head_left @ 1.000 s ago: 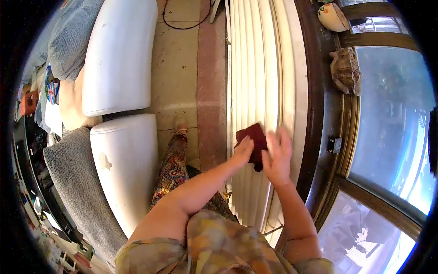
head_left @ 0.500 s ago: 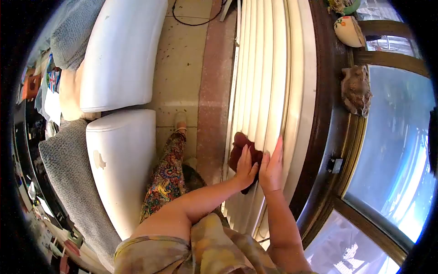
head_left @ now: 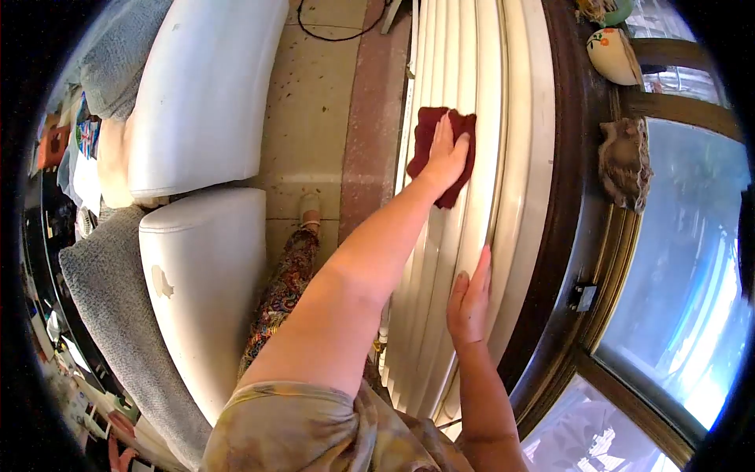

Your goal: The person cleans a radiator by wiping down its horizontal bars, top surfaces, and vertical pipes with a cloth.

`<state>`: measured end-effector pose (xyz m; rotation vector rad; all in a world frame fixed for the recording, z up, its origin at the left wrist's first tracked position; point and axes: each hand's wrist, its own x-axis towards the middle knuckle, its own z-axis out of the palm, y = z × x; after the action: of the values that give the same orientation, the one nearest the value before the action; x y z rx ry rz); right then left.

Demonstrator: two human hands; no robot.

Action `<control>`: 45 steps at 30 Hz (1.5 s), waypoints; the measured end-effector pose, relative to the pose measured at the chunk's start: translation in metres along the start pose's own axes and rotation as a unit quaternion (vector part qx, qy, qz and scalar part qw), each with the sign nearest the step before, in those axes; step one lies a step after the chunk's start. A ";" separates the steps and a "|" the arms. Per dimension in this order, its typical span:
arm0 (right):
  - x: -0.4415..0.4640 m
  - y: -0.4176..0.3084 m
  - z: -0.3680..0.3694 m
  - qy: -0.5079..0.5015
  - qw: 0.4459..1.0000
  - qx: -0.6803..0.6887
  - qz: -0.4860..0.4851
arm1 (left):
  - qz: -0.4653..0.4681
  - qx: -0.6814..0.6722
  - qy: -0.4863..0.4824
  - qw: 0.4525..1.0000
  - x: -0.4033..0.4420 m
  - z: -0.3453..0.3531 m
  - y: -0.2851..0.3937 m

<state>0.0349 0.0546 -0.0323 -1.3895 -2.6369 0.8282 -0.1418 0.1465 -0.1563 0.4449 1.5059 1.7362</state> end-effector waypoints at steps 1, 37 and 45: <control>-0.001 0.001 0.000 0.000 1.000 0.005 -0.009 | -0.015 -0.028 0.019 0.999 0.000 0.001 0.008; -0.001 -0.008 -0.002 0.004 0.999 -0.036 0.001 | -0.019 -0.061 0.003 0.998 -0.056 0.001 -0.028; -0.003 0.000 -0.001 -0.001 1.000 -0.027 -0.011 | -0.089 -0.146 0.005 0.985 -0.014 -0.008 -0.044</control>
<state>0.0368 0.0528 -0.0308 -1.3685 -2.6905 0.7626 -0.1240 0.1307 -0.1967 0.1459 1.2315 1.7811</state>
